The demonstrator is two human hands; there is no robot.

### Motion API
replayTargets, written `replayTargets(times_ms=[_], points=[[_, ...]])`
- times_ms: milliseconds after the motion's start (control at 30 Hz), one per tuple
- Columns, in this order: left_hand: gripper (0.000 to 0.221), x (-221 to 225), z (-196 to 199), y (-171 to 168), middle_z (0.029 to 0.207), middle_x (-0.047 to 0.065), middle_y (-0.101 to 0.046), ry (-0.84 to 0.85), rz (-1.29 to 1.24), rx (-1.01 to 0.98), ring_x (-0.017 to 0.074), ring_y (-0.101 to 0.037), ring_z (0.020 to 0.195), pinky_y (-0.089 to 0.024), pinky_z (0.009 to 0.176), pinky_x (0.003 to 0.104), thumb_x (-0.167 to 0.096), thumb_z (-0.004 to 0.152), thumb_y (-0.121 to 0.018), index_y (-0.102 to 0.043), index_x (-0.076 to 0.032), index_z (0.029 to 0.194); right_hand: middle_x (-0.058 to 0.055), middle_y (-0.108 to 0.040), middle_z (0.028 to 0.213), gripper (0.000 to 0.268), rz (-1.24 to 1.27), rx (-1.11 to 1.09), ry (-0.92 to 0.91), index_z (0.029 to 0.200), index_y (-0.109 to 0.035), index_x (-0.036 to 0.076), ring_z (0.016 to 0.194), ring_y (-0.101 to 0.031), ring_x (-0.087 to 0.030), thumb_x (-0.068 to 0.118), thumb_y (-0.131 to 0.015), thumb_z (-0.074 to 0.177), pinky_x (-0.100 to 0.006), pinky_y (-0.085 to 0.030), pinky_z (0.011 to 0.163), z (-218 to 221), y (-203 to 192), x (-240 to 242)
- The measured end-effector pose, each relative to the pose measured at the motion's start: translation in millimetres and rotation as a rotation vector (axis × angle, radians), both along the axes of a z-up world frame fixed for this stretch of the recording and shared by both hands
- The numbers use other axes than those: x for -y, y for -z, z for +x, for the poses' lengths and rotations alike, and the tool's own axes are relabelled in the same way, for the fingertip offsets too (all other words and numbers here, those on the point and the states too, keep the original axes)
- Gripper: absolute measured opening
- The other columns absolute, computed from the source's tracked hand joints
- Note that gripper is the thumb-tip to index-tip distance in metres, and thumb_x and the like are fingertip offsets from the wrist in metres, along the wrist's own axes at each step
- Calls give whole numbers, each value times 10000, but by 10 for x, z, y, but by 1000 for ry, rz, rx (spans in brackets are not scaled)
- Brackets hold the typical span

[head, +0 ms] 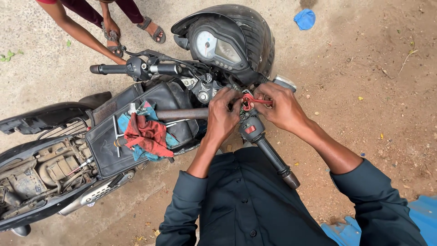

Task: Repairing and cleaning the brake master cylinder and handlebar assembly on a motorcycle.

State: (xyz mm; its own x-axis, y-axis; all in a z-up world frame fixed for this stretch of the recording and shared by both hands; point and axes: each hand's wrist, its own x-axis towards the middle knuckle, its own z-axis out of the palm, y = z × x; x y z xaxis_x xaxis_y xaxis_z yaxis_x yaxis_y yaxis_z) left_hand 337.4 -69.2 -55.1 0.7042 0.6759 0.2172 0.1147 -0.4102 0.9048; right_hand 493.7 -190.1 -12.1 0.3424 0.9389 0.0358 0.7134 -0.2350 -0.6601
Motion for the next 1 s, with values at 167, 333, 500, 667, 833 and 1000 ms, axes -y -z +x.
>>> replayTargets(times_ms=[167, 333, 500, 667, 833, 1000], points=[[154, 43, 4, 25, 952, 133, -681, -41, 39, 21, 281, -692, 879, -553, 797, 404, 34, 855, -727, -732, 8, 1008, -107, -679, 1103, 450, -46, -177, -38, 1232, -658, 49, 987, -705, -253, 2, -665, 784, -395, -582, 720, 11, -332, -14], [179, 95, 1, -21, 943, 121, -666, -66, 100, -2, 296, -653, 947, -523, 857, 422, 32, 825, -752, -749, -15, 997, -148, -669, 1053, 447, 82, 2, -155, 1170, -710, 35, 971, -690, -316, 134, -860, 762, -442, -568, 817, -38, -267, -13], [191, 99, 4, -42, 950, 119, -670, -80, 109, -27, 297, -624, 942, -507, 857, 419, 22, 812, -748, -759, -23, 998, -100, -716, 959, 229, 52, 0, -94, 1056, -754, 54, 896, -735, -273, 117, -816, 845, -420, -578, 781, 20, -81, -40], [185, 103, -47, -47, 970, 125, -677, -103, 107, -26, 306, -611, 945, -498, 871, 425, 32, 838, -717, -744, -10, 1016, -109, -726, 936, 193, 60, 63, -102, 1008, -753, 42, 849, -722, -298, 89, -813, 831, -422, -565, 763, 59, -102, -120], [151, 107, -106, -85, 911, 124, -679, -156, 27, -41, 291, -620, 887, -502, 827, 407, 27, 856, -707, -720, -3, 1003, -98, -734, 944, 222, 21, 117, -111, 991, -755, 50, 864, -724, -298, 62, -807, 775, -426, -563, 739, 34, -176, -199], [143, 104, -116, -41, 899, 123, -682, -176, 12, -26, 284, -629, 873, -510, 816, 401, 16, 856, -707, -709, 7, 999, -101, -732, 943, 221, 50, 175, -159, 990, -766, 57, 888, -717, -312, 38, -798, 772, -433, -567, 755, 52, -198, -204]])
